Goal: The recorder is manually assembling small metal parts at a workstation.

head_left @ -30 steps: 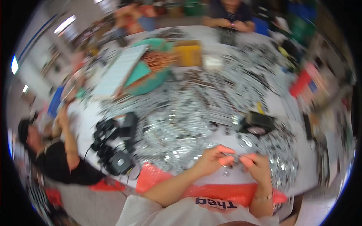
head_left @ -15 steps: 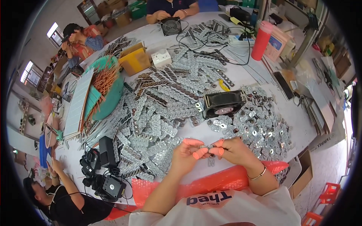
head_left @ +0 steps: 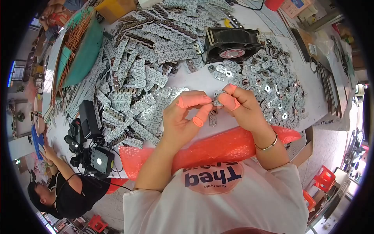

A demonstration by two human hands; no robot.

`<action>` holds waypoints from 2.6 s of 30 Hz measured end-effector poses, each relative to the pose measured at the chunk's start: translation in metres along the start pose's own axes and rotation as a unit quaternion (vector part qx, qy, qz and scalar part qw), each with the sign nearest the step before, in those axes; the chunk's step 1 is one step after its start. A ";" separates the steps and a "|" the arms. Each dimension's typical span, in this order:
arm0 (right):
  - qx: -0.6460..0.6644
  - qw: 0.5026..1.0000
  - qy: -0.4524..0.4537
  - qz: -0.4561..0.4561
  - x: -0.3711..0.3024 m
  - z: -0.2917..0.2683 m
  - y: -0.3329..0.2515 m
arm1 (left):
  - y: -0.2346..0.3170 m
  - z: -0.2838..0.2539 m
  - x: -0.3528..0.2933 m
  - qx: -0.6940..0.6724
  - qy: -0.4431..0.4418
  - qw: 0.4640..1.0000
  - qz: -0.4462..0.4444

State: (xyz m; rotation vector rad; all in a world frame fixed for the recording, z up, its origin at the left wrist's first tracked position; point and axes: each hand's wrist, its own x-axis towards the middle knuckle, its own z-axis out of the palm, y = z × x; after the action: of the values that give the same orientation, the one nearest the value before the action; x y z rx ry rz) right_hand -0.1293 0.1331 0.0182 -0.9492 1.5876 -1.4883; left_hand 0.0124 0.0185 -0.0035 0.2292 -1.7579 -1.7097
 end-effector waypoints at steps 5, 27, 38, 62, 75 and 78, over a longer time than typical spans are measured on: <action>-0.042 0.999 -0.015 -0.017 -0.007 -0.002 0.007 | 0.000 0.005 -0.004 0.129 0.034 0.990 0.044; -0.234 0.969 0.062 -0.050 -0.001 -0.018 0.002 | 0.001 0.000 -0.001 0.200 -0.070 0.974 -0.085; -0.023 0.997 -0.002 0.074 -0.002 -0.004 0.000 | 0.000 0.002 -0.001 -0.165 -0.011 0.972 -0.167; 0.161 0.982 0.027 0.090 -0.006 -0.001 0.002 | 0.000 0.004 -0.005 0.056 0.002 0.998 -0.011; 0.164 0.978 0.054 0.117 -0.001 -0.006 0.008 | -0.004 0.007 -0.001 0.093 0.054 0.994 -0.008; 0.129 0.983 0.070 0.107 -0.001 -0.002 0.003 | -0.004 0.004 -0.001 0.079 0.023 0.996 -0.029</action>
State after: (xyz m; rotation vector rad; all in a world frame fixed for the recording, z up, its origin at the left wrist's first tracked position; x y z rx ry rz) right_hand -0.1306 0.1353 0.0149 -0.5213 1.4945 -1.5868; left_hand 0.0098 0.0222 -0.0076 0.3896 -1.8706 -1.5939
